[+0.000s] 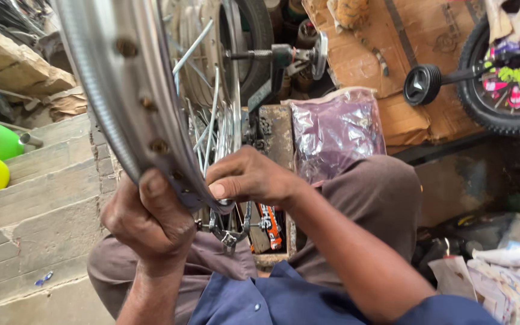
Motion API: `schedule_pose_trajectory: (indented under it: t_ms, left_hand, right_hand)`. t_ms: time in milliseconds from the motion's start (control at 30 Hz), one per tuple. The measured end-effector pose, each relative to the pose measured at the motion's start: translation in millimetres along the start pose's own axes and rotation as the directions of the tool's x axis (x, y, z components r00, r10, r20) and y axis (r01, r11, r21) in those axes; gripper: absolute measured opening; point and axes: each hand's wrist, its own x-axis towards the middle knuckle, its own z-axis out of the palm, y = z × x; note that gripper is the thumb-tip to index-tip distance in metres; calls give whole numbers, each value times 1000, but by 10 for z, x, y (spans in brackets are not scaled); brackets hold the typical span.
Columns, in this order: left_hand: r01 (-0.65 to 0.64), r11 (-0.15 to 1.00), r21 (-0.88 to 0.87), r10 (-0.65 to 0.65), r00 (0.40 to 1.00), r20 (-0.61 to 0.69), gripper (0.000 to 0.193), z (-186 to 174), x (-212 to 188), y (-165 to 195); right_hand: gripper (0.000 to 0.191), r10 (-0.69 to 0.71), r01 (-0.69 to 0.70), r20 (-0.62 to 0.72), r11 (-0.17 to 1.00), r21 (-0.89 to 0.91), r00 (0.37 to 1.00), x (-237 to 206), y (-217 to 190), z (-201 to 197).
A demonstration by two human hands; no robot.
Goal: The person uses a spoke wrench to adjust the tension of the spokes on a bicycle wheel mounted in a truing stand. They rotate the wheel periodically to check alignment and continue tightening or loosening individual spokes.
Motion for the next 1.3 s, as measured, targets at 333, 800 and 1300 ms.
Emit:
schedule_pose_trajectory:
  t_ms: [333,800,1300]
  left_hand:
    - [-24,1000,-8,24,995,99,39,118,-595,-221]
    - [46,998,-42,-41,991,126,46,7,-13,91]
    - [-150,986,69,154,986,-65,36,37,1772,392]
  right_hand:
    - [37,14,-371,-627,816,-443,779,-252,409,-107]
    - [45,-58,-239,-397,716,-656,916,2,233,-117]
    - [32,20,-74,-245,974,-213,969,-94,-321,-190]
